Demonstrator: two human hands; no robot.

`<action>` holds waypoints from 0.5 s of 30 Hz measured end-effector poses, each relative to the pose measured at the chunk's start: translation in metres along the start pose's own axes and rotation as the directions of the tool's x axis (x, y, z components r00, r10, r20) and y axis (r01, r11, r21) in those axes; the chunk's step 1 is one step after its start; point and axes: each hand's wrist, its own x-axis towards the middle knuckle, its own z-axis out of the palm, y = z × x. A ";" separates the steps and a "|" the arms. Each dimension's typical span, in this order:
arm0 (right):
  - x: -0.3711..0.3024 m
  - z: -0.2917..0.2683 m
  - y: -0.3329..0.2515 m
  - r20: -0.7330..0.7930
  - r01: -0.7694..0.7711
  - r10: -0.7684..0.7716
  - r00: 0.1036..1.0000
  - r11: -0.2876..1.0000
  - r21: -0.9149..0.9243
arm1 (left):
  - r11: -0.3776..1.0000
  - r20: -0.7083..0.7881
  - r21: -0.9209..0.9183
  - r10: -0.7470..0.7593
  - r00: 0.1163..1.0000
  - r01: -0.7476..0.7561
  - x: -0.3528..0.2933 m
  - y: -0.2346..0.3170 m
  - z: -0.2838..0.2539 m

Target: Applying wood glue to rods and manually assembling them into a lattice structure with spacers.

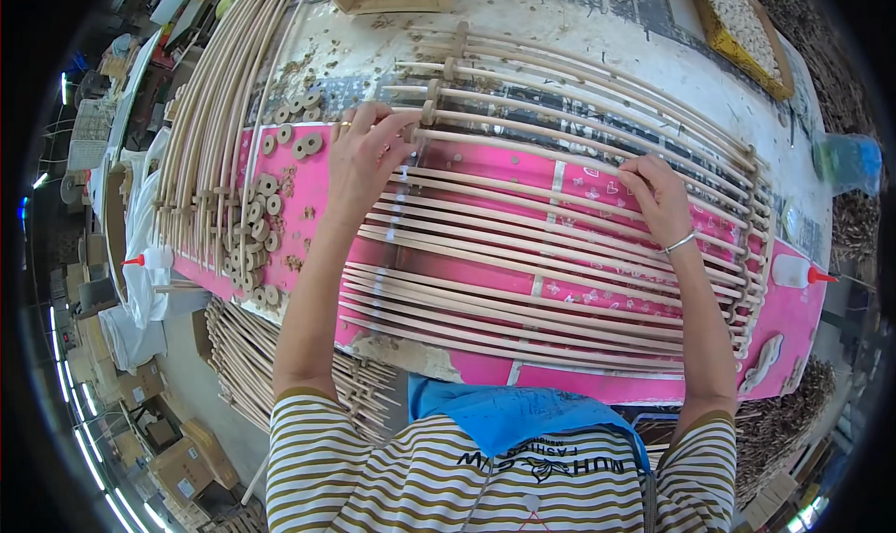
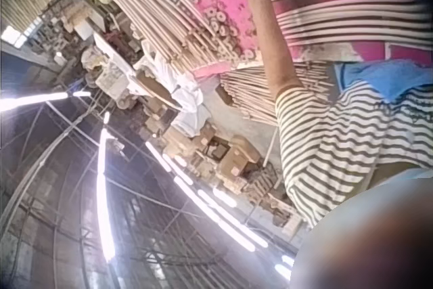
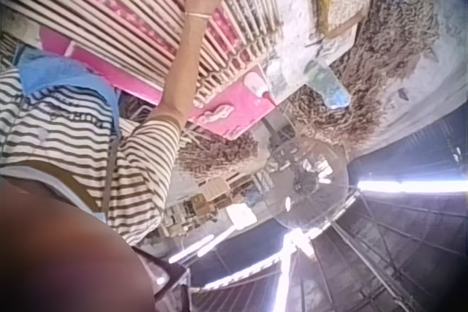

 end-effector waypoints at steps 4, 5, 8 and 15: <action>0.000 -0.001 -0.004 -0.014 0.079 -0.084 0.996 0.970 -0.231 | 0.997 0.010 -0.071 -0.009 1.000 0.010 0.003 0.001 0.010; 0.001 -0.001 -0.005 -0.012 0.081 -0.086 0.996 0.970 -0.229 | 0.996 0.019 -0.089 -0.009 1.000 0.010 0.002 0.001 0.012; 0.001 0.000 -0.007 -0.007 0.168 -0.184 0.983 0.914 -0.370 | 0.998 0.042 -0.063 -0.021 0.999 0.024 0.001 0.004 0.017; -0.008 -0.010 -0.029 -0.117 0.142 -0.183 0.976 0.945 -0.293 | 0.941 -0.051 -0.299 -0.184 0.982 0.161 -0.003 -0.027 0.003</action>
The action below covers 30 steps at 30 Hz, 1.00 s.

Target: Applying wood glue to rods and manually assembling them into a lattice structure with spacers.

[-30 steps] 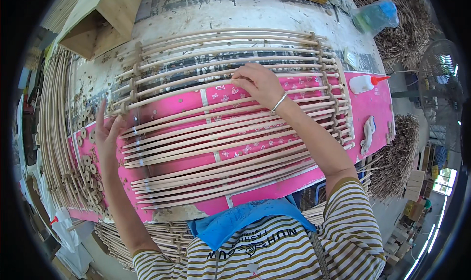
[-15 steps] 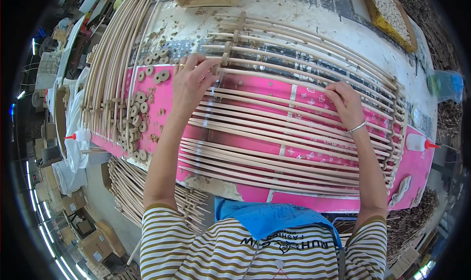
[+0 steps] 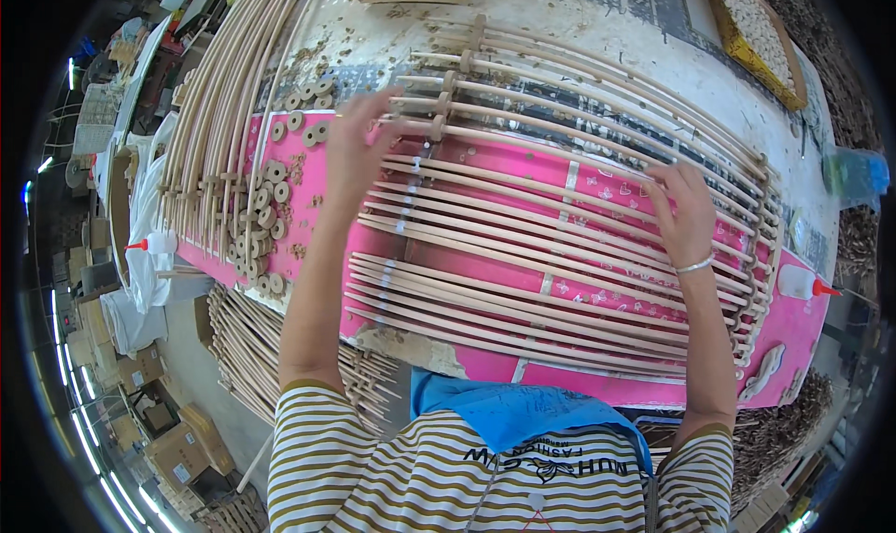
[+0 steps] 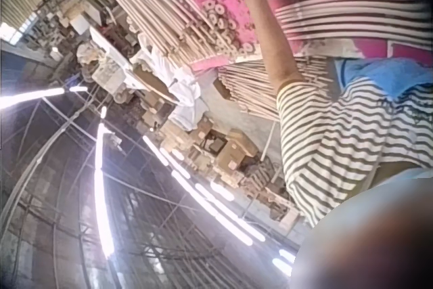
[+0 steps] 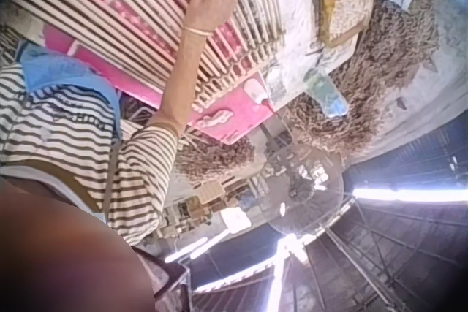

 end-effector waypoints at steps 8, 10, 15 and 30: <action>-0.021 -0.006 -0.001 0.227 -0.067 0.037 0.973 0.990 0.123 | 0.918 -0.097 0.316 -0.219 0.971 0.239 -0.018 -0.081 -0.057; -0.023 -0.003 0.002 0.231 -0.062 0.031 0.972 0.990 0.127 | 0.901 -0.101 0.367 -0.209 0.973 0.232 -0.025 -0.079 -0.056; -0.025 0.000 0.003 0.275 -0.158 0.092 0.957 0.961 0.228 | 0.854 -0.086 0.456 -0.239 0.967 0.251 -0.030 -0.070 -0.054; -0.020 -0.002 -0.001 0.224 -0.235 0.157 0.962 0.893 0.384 | 0.117 0.406 -0.829 -0.545 0.734 0.546 -0.040 -0.037 -0.041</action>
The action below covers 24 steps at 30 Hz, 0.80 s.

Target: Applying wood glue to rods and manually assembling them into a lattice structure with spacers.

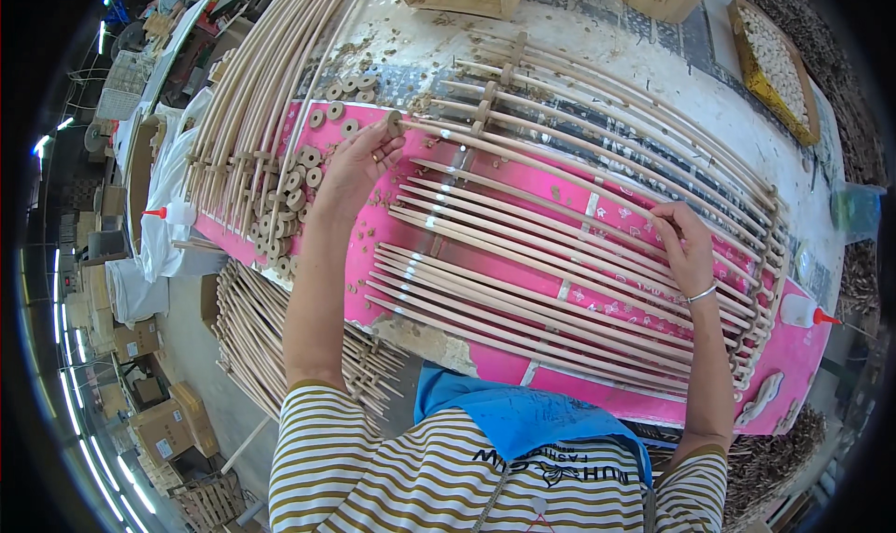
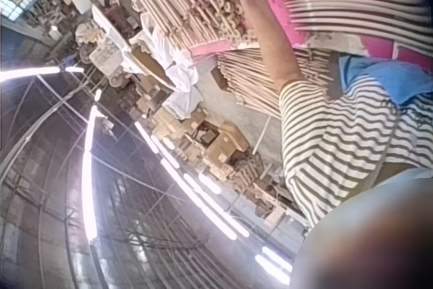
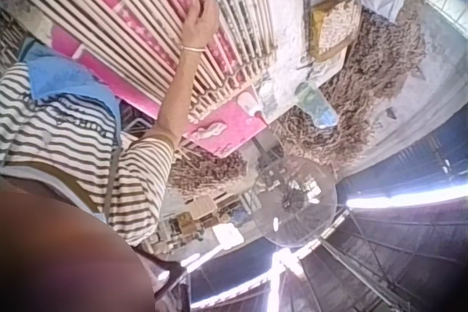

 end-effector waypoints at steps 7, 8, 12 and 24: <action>0.000 -0.001 0.001 0.014 -0.005 0.005 1.000 1.000 -0.003 | 1.000 0.023 -0.029 0.001 1.000 0.000 0.000 0.000 0.006; 0.000 0.000 0.001 0.015 -0.005 0.005 1.000 1.000 -0.002 | 1.000 0.022 -0.028 0.001 1.000 0.000 0.000 -0.001 0.006; 0.003 0.001 0.001 -0.024 0.037 -0.037 0.999 0.999 -0.002 | 0.999 0.050 -0.037 -0.019 0.999 0.021 0.001 -0.003 0.005; 0.017 0.013 -0.015 -0.088 0.068 -0.061 0.994 0.994 0.082 | 0.999 0.003 0.029 -0.039 0.999 0.039 -0.008 -0.002 0.046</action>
